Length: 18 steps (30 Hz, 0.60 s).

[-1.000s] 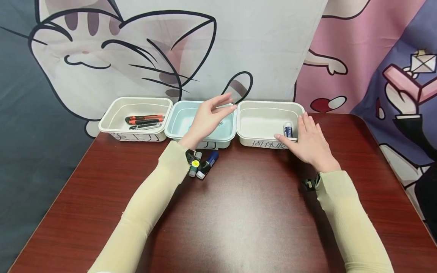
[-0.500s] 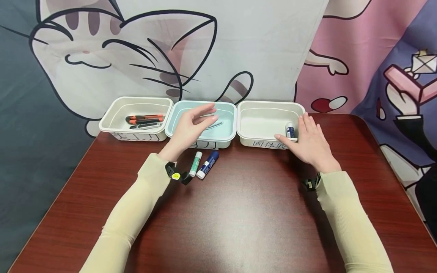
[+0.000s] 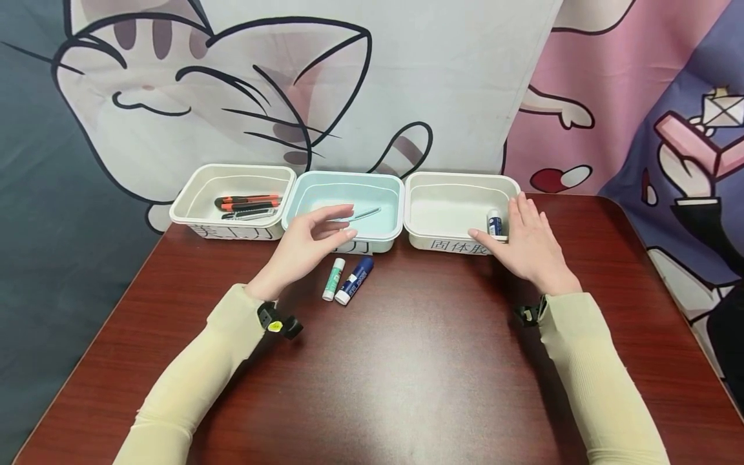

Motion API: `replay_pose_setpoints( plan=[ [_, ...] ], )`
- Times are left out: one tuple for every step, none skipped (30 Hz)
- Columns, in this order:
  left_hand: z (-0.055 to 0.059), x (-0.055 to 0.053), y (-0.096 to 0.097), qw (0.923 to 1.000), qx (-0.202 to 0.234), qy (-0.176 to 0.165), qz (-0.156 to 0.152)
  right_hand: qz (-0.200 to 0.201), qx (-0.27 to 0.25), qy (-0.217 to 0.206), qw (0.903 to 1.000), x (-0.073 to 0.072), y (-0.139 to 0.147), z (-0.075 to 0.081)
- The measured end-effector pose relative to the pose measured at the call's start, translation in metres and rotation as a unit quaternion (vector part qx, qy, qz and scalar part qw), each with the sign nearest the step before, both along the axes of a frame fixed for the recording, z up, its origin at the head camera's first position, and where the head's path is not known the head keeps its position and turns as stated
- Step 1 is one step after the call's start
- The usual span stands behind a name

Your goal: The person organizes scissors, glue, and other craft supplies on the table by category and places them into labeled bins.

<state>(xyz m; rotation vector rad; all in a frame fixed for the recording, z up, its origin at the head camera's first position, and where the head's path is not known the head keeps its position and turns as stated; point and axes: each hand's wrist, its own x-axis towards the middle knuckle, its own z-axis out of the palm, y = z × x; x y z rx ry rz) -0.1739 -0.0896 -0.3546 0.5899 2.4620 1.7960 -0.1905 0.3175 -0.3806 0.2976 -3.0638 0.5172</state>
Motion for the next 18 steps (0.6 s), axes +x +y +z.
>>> replay_pose_setpoints(
  plan=[
    [0.0, 0.002, -0.002, 1.0, -0.008, -0.001, 0.0, 0.0, -0.001, 0.0, 1.0, 0.0, 0.0, 0.0],
    [-0.001, 0.004, -0.003, 0.9999, -0.016, -0.002, 0.0, 0.0, 0.0, 0.001, 1.0, 0.0, 0.0, 0.0],
    [-0.002, 0.006, -0.005, 0.9997, -0.023, -0.003, 0.0, 0.0, 0.0, 0.002, 1.0, 0.0, 0.0, 0.0],
    [-0.003, 0.007, -0.006, 0.9996, -0.03, -0.003, 0.0, 0.0, -0.001, 0.003, 1.0, 0.0, 0.0, -0.001],
    [-0.003, 0.009, -0.007, 0.9993, -0.036, -0.002, 0.0, -0.001, -0.001, 0.003, 1.0, 0.0, 0.0, -0.001],
    [-0.004, 0.01, -0.009, 0.9991, -0.042, -0.003, 0.0, -0.001, -0.002, 0.004, 1.0, 0.0, 0.0, -0.001],
    [-0.005, 0.011, -0.01, 0.9989, -0.047, -0.002, -0.001, -0.001, -0.002, 0.005, 1.0, 0.0, 0.0, -0.001],
    [-0.006, 0.012, -0.011, 0.9987, -0.051, 0.0, -0.001, -0.001, -0.002, 0.006, 1.0, 0.0, 0.0, -0.001],
    [-0.007, 0.014, -0.012, 0.9985, -0.054, 0.002, -0.002, -0.001, -0.002, 0.005, 1.0, 0.0, 0.0, -0.001],
    [-0.008, 0.015, -0.013, 0.9983, -0.058, 0.003, -0.003, -0.001, -0.003, 0.005, 1.0, 0.0, 0.0, -0.001],
    [-0.009, 0.016, -0.015, 0.998, -0.064, 0.005, -0.003, -0.001, -0.003, 0.005, 1.0, 0.0, 0.0, -0.001],
    [-0.01, 0.017, -0.016, 0.9977, -0.068, 0.005, -0.004, -0.001, -0.003, 0.005, 1.0, 0.0, 0.0, -0.001],
    [-0.012, 0.017, -0.017, 0.9974, -0.071, 0.006, -0.004, -0.001, -0.002, 0.005, 1.0, 0.001, 0.0, 0.0],
    [-0.013, 0.018, -0.018, 0.9973, -0.073, 0.007, -0.006, -0.001, -0.002, 0.005, 1.0, 0.001, 0.0, 0.0],
    [-0.014, 0.019, -0.02, 0.9969, -0.078, 0.006, -0.007, -0.001, -0.002, 0.005, 1.0, 0.001, 0.0, 0.0],
    [-0.016, 0.02, -0.021, 0.9967, -0.081, 0.004, -0.008, -0.001, -0.002, 0.005, 1.0, 0.0, 0.0, 0.0],
    [-0.018, 0.021, -0.023, 0.9963, -0.086, 0.002, -0.008, -0.001, -0.001, 0.005, 1.0, 0.0, -0.001, 0.0],
    [-0.02, 0.022, -0.024, 0.996, -0.088, -0.001, -0.009, 0.0, -0.001, 0.004, 1.0, 0.0, -0.001, 0.0]
  ],
)
